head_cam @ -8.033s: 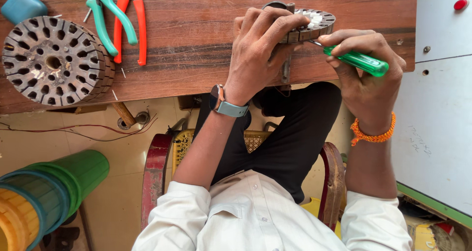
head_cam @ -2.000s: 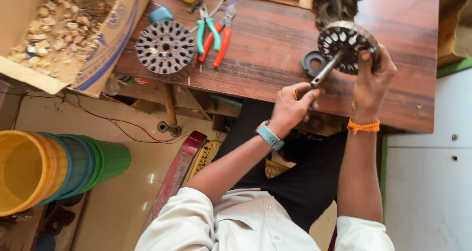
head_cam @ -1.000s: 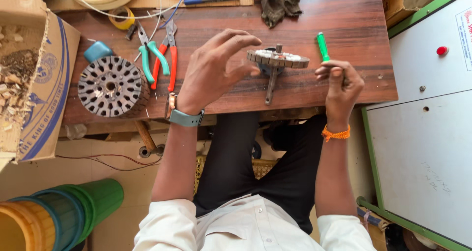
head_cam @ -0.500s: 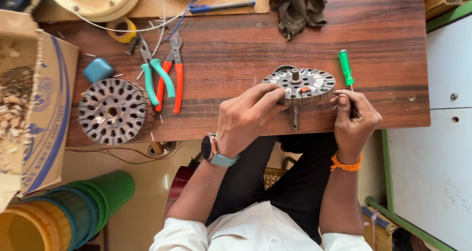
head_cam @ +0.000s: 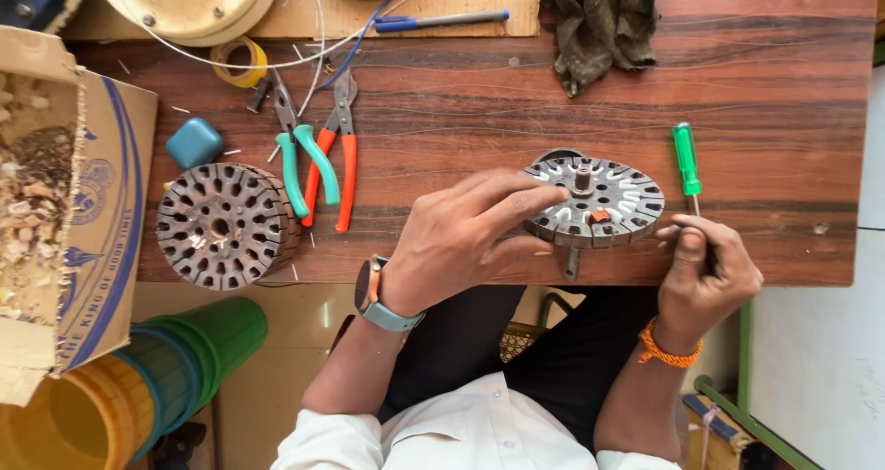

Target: The person uses a green screwdriver to adjust a small cylindrical electrical component with copper windings on a wooden workbench. They repeatedly insert and remove a small white rectangular piece into slots on the component while rotating it with their left hand. The person also wipes the component with a dark cloth during the process.

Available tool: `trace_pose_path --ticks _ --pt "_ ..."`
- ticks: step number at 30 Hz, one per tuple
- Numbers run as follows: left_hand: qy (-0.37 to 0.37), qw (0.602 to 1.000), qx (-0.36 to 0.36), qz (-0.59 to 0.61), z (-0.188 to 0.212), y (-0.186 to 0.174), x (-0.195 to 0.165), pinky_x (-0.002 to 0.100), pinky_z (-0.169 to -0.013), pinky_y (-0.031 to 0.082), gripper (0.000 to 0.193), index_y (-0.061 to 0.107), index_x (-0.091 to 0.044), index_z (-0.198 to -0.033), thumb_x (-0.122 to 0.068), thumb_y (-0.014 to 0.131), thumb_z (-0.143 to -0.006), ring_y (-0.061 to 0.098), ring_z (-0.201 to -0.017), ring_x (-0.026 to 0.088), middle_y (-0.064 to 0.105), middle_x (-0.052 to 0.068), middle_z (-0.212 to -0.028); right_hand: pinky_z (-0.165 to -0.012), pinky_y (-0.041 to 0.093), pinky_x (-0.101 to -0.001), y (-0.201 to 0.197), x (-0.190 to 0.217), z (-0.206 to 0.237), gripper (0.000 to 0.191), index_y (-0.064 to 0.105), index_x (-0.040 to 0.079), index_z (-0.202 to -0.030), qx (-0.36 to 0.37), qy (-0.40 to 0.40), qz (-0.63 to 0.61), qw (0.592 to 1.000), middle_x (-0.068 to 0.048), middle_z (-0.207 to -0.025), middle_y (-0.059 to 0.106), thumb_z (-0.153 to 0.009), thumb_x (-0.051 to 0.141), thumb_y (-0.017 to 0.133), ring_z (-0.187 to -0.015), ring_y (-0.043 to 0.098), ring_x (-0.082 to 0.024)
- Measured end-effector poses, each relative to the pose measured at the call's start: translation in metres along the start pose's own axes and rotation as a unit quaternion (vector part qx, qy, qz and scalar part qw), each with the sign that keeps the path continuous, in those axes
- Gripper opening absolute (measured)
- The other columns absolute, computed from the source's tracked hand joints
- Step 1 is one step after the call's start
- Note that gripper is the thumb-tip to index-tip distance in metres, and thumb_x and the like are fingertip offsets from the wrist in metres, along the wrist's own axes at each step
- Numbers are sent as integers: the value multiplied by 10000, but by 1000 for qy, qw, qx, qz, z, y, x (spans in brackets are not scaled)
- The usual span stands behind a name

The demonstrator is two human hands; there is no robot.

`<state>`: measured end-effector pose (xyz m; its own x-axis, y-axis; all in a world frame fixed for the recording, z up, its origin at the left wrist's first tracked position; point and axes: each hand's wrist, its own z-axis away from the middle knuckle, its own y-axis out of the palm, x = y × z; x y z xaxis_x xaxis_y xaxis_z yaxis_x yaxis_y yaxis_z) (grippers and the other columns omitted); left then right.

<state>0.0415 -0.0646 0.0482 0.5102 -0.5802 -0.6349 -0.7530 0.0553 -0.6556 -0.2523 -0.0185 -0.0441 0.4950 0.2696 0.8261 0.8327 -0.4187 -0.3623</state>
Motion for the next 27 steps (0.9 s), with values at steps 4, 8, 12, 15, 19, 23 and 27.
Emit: trace_pose_path --ticks 4,8,12,15,19,23,27 --pt "25 999 29 2 2 -7 1 459 -1135 492 549 589 -168 -1414 -327 786 -927 524 -1329 295 590 58 -1393 -716 574 -247 -2 -9 4 331 693 -77 -1084 -20 1 -9 1000 -130 -929 711 -1207 227 655 -831 740 -181" --pt "16 996 41 78 4 -1 -2 456 -1221 447 589 532 -184 -1469 -252 787 -942 479 -1459 309 558 67 -1457 -705 569 -250 -4 -5 8 335 692 -83 -1072 -18 6 -8 1000 -132 -921 705 -1212 220 661 -808 728 -182" --pt "25 994 66 88 0 16 -3 462 -1216 412 681 497 -174 -1495 -165 793 -881 433 -1515 350 537 83 -1486 -703 559 -235 -5 4 3 332 699 -67 -1066 -14 -2 -11 1000 -111 -903 707 -1208 231 665 -808 729 -160" --pt "8 992 63 111 0 26 -5 449 -1244 421 681 503 -175 -1507 -134 785 -888 460 -1515 327 545 75 -1492 -601 456 -207 -6 10 0 269 731 -35 -1079 9 13 51 999 -88 -884 727 -1144 218 666 -730 704 -133" --pt "14 979 36 202 5 26 -4 453 -1183 440 674 510 -130 -1455 -266 821 -873 500 -1424 348 568 138 -1442 -562 422 -201 -5 17 4 226 738 -20 -1061 25 -9 43 999 -86 -841 723 -1100 191 667 -656 665 -122" --pt "-6 970 13 241 -7 18 10 410 -1040 552 442 598 -96 -1344 -300 726 -973 679 -1220 311 690 119 -1278 -646 495 -235 0 24 7 174 708 -32 -1056 67 -34 72 995 -98 -851 694 -1103 133 678 -716 681 -146" --pt "-13 979 81 185 -28 10 19 419 -855 543 262 718 -60 -1128 -276 720 -980 702 -1001 327 736 124 -1049 -707 517 -284 4 28 5 155 687 -47 -1028 81 -22 91 992 -111 -850 701 -1065 103 704 -772 691 -168"
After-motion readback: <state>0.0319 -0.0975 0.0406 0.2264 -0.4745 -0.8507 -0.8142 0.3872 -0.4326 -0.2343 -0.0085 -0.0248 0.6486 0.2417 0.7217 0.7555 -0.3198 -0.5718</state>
